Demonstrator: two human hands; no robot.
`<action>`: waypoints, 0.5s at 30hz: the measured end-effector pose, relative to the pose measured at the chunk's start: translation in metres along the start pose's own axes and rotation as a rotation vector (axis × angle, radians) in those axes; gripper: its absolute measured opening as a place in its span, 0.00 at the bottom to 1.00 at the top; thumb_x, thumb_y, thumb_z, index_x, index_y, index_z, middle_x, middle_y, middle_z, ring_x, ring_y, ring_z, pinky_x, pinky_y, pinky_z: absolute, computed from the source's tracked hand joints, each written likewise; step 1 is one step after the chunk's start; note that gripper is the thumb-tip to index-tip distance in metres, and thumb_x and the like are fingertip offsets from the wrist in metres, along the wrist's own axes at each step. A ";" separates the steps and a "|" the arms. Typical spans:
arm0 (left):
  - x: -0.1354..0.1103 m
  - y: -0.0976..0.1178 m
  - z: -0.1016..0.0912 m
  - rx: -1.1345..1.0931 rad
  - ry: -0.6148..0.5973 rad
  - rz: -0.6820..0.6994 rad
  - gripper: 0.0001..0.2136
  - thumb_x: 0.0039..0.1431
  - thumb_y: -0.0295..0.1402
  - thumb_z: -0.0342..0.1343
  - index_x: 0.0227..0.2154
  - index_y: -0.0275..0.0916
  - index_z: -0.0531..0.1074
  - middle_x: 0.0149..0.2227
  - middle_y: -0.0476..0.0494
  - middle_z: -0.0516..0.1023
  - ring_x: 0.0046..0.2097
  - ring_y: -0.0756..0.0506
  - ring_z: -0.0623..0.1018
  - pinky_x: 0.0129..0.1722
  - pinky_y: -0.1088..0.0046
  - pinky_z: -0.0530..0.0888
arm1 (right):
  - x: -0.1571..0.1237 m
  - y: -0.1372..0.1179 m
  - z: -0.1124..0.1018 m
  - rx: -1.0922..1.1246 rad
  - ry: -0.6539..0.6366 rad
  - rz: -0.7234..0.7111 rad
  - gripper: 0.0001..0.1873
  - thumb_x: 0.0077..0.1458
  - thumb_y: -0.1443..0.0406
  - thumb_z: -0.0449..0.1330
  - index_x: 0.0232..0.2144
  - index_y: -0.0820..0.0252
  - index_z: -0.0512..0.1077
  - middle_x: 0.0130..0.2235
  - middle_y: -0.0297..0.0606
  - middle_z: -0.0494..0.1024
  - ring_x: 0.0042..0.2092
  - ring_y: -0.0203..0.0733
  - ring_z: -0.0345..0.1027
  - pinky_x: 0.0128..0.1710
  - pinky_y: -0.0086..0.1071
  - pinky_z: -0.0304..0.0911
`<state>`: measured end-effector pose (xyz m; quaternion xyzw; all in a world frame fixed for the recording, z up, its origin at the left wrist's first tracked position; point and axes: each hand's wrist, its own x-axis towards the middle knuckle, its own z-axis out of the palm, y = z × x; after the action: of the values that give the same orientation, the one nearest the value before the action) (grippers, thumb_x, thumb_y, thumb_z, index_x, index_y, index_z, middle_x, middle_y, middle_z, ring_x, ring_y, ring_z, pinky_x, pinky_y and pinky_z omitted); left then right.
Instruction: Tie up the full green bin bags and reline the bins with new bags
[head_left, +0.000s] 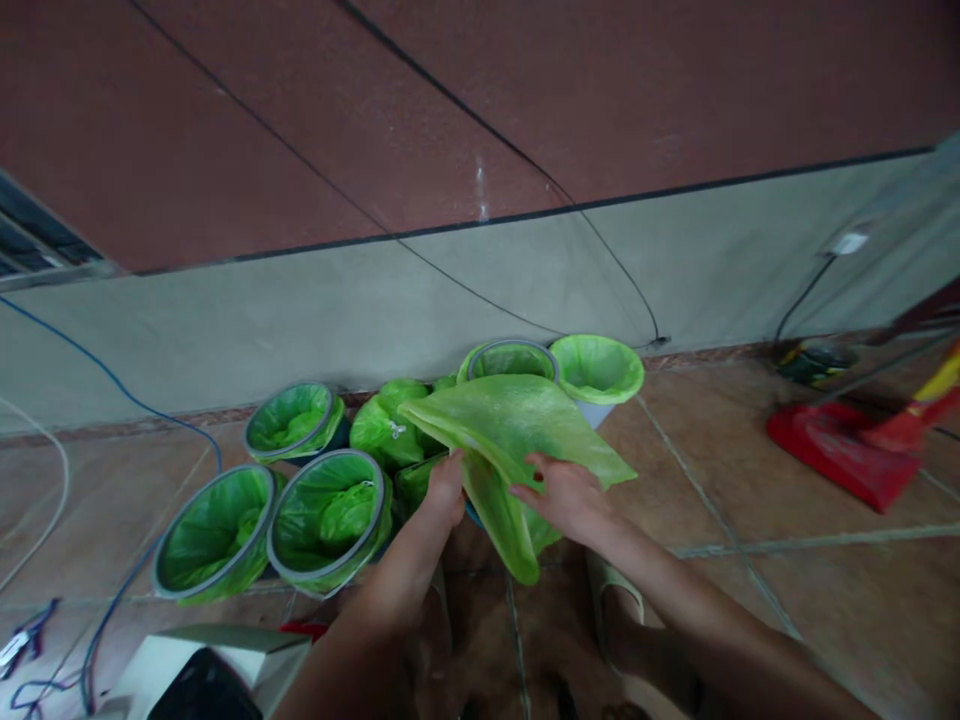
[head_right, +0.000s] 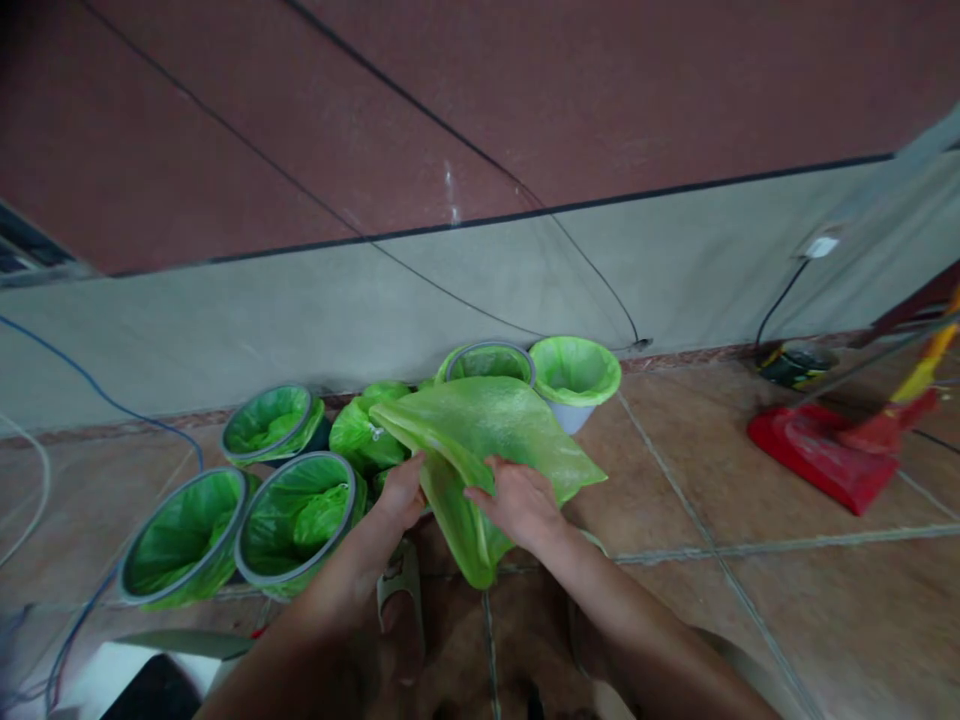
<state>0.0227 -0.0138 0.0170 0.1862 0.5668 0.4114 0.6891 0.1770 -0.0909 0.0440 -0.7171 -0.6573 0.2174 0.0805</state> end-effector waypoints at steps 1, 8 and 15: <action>-0.002 -0.003 0.001 0.019 -0.016 0.001 0.08 0.61 0.30 0.52 0.28 0.35 0.74 0.26 0.44 0.78 0.28 0.47 0.78 0.38 0.69 0.76 | 0.004 -0.002 -0.001 0.034 0.022 -0.001 0.28 0.58 0.50 0.55 0.55 0.60 0.67 0.46 0.48 0.78 0.47 0.53 0.73 0.46 0.40 0.65; -0.005 -0.018 0.006 0.067 -0.120 -0.019 0.09 0.61 0.35 0.53 0.32 0.36 0.74 0.30 0.42 0.79 0.30 0.46 0.78 0.36 0.69 0.75 | 0.024 -0.004 0.020 0.034 0.076 -0.034 0.19 0.58 0.66 0.54 0.52 0.59 0.69 0.50 0.48 0.76 0.48 0.50 0.71 0.47 0.36 0.61; -0.010 -0.017 0.008 0.072 -0.101 -0.073 0.09 0.62 0.34 0.52 0.32 0.36 0.74 0.31 0.42 0.80 0.37 0.43 0.80 0.40 0.67 0.76 | 0.037 0.001 0.014 0.183 0.182 0.015 0.15 0.61 0.63 0.50 0.39 0.59 0.76 0.34 0.39 0.80 0.34 0.40 0.71 0.35 0.30 0.59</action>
<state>0.0358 -0.0295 0.0134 0.2106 0.5520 0.3554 0.7243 0.1737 -0.0572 0.0235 -0.7283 -0.6194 0.2114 0.2033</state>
